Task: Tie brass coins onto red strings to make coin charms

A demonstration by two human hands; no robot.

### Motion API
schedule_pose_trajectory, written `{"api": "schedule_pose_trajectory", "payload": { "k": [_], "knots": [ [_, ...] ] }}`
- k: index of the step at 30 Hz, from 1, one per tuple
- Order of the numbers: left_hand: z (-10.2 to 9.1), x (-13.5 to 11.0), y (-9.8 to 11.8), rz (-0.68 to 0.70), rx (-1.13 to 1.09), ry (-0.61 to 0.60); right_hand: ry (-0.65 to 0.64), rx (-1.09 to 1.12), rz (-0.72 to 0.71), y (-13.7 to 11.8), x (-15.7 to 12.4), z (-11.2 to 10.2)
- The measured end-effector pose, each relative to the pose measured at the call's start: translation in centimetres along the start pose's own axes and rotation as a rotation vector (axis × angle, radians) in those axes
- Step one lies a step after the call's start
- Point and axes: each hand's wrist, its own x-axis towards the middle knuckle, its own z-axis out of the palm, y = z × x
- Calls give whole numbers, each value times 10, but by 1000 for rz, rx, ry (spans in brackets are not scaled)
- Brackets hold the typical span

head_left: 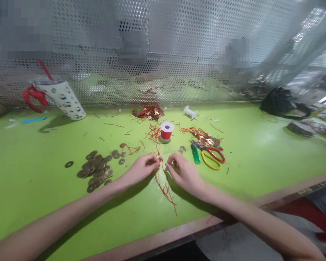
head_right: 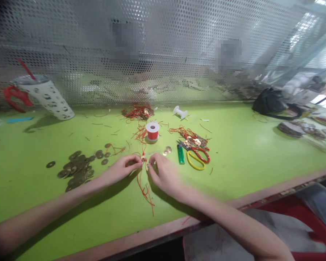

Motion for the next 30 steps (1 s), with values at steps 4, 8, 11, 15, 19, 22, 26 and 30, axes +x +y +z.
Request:
{"api": "schedule_pose_trajectory", "payload": {
  "k": [4,8,11,15,19,22,26,30],
  "knots": [
    [-2,1,2,-46,-2,-77,-19,-265,-68,3,-2,1],
    [-5,4,0,-28,68,-85,-45,-394,-79,-9,-2,12],
    [-7,4,0,67,170,-60,-85,-530,-88,-19,-1,16],
    [-7,-1,1,146,267,-53,-148,-687,-122,-22,-4,16],
    [-5,-4,0,186,290,-58,-133,-810,-150,-13,-11,21],
    [-3,-6,-4,198,320,-65,-85,-814,-177,-5,-13,25],
    [-2,-7,-7,281,421,-118,-64,-646,-155,2,-9,25],
    [-3,-6,-9,382,518,-122,-32,-438,-110,4,-5,24]
  ]
}}
